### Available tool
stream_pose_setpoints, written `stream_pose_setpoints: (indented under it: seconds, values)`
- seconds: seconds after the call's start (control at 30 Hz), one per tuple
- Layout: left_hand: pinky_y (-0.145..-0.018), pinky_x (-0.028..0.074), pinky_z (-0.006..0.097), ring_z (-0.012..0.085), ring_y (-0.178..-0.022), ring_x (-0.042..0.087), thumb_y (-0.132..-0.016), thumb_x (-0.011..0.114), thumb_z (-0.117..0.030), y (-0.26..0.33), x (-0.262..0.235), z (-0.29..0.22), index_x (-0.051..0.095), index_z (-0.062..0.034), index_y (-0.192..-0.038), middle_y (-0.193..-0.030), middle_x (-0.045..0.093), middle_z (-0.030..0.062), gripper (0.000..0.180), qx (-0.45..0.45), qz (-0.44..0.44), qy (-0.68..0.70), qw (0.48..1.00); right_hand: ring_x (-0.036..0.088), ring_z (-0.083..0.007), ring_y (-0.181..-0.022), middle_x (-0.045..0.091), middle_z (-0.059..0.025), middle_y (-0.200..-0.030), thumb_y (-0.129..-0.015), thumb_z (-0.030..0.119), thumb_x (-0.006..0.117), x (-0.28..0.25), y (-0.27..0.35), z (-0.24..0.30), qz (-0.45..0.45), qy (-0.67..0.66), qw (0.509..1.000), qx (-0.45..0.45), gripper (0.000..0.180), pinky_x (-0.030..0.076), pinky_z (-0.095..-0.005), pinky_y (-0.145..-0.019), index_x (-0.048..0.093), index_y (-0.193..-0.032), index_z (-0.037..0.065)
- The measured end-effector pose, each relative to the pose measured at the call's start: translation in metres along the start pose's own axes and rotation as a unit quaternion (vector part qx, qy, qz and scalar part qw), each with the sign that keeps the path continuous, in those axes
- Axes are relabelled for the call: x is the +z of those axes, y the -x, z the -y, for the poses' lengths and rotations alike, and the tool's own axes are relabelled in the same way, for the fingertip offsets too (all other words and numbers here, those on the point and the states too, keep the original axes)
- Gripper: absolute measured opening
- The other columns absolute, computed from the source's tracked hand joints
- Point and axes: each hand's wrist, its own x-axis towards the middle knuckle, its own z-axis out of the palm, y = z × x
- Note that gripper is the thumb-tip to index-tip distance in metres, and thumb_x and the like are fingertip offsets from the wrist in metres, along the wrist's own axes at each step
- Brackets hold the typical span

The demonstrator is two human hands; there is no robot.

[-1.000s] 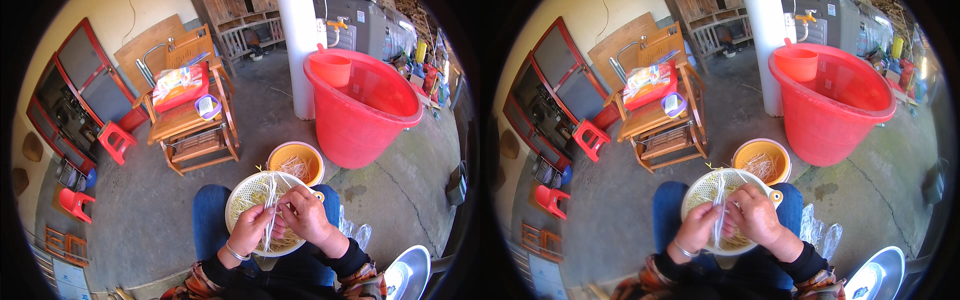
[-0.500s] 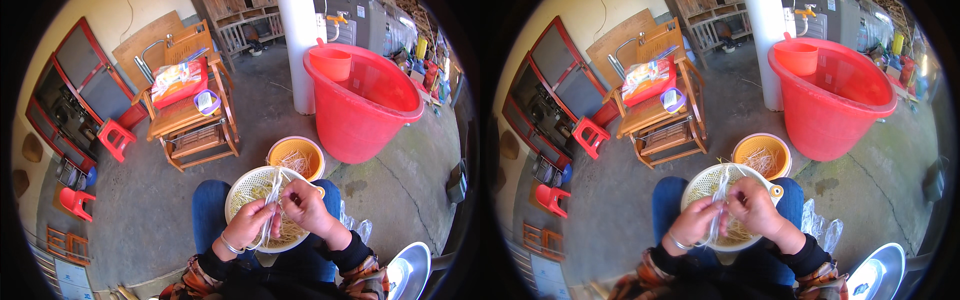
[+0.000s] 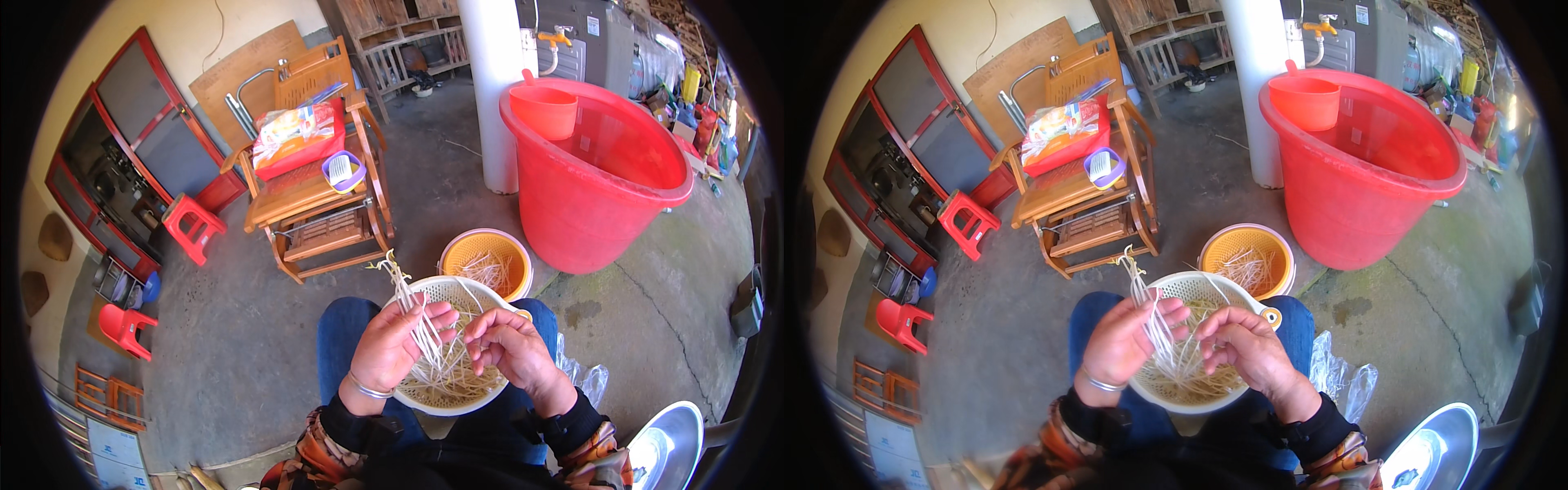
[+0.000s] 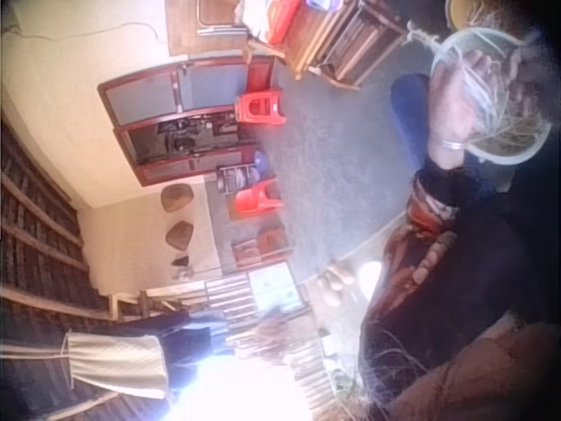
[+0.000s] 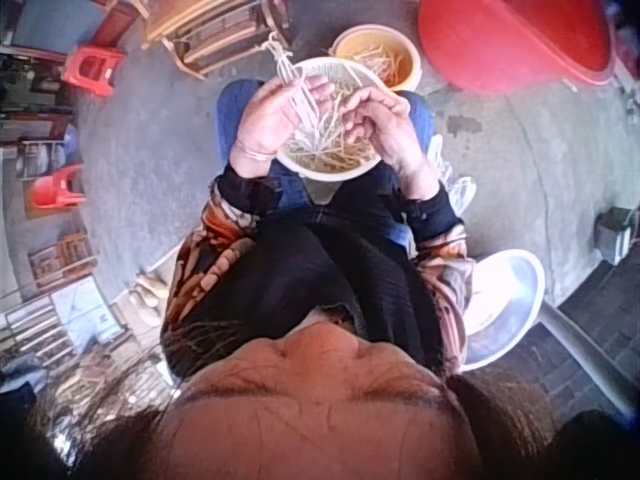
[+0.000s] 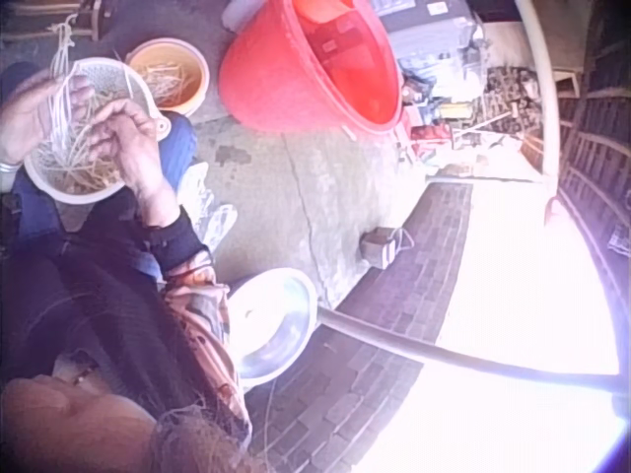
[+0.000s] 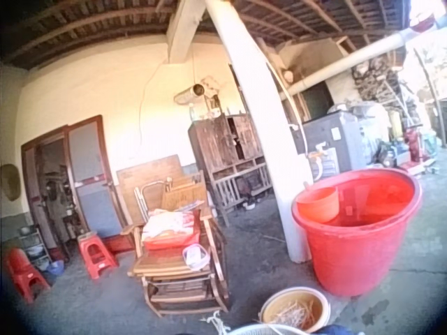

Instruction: The person sits on the floor and sorts white sprouts by hand, separating them into a white colander and a yellow basket. The person repeatedly picks up sprouts, untangles them, and places them into the containers.

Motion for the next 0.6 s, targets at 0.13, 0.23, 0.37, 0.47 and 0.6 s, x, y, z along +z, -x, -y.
stream_pose_setpoints:
  seconds: [0.13, 0.23, 0.37, 0.47, 0.6]
  values:
    - [-0.099, 0.051, 0.049, 0.0349, -0.116, 0.061, -0.101, 0.049, -0.009, -0.002, 0.003, 0.003, 0.055, -0.0005, -0.121, -0.118, 0.064, 0.0199, 0.022, 0.021, -0.014, -0.043, 0.999, 0.063, -0.0153, -0.078, 0.063, -0.0102, -0.091, -0.097, 0.006, 0.051, 0.002, 0.001, 0.000, 0.012, 0.015, 0.999, 0.040, 0.012, 0.057, -0.0303, -0.062, 0.061, -0.097, 0.000]
    - [-0.098, 0.051, 0.049, 0.0361, -0.115, 0.061, -0.100, 0.049, -0.007, -0.005, 0.007, 0.006, 0.055, 0.0010, -0.119, -0.117, 0.064, 0.0212, 0.021, 0.041, -0.032, -0.065, 0.997, 0.061, -0.0116, -0.071, 0.062, -0.0068, -0.083, -0.098, 0.011, 0.055, 0.011, -0.001, -0.008, -0.026, 0.117, 0.992, 0.029, 0.014, 0.055, -0.0259, -0.058, 0.061, -0.098, -0.001]
    - [-0.095, 0.054, 0.048, 0.0363, -0.110, 0.064, -0.100, 0.050, -0.008, -0.006, 0.014, 0.013, 0.055, 0.0017, -0.115, -0.115, 0.064, 0.0228, 0.019, 0.055, -0.056, -0.098, 0.992, 0.059, -0.0076, -0.064, 0.062, -0.0019, -0.079, -0.097, 0.013, 0.062, 0.016, -0.007, -0.015, -0.019, 0.257, 0.966, 0.035, 0.016, 0.053, -0.0233, -0.057, 0.062, -0.101, -0.002]
    - [-0.093, 0.055, 0.047, 0.0362, -0.107, 0.065, -0.100, 0.050, -0.010, -0.006, 0.015, 0.012, 0.055, 0.0022, -0.115, -0.114, 0.064, 0.0231, 0.019, 0.061, -0.055, -0.090, 0.993, 0.059, -0.0079, -0.064, 0.062, -0.0024, -0.077, -0.097, 0.013, 0.062, 0.016, -0.009, -0.015, -0.034, 0.273, 0.961, 0.028, 0.015, 0.053, -0.0232, -0.056, 0.062, -0.100, -0.002]
    - [-0.089, 0.055, 0.045, 0.0334, -0.102, 0.066, -0.101, 0.049, -0.011, -0.006, 0.013, 0.011, 0.055, 0.0014, -0.113, -0.111, 0.065, 0.0214, 0.018, 0.042, -0.068, -0.080, 0.994, 0.060, -0.0079, -0.062, 0.062, -0.0021, -0.077, -0.096, 0.013, 0.061, 0.014, -0.007, -0.015, -0.047, 0.277, 0.959, 0.031, 0.015, 0.052, -0.0216, -0.056, 0.062, -0.096, -0.001]
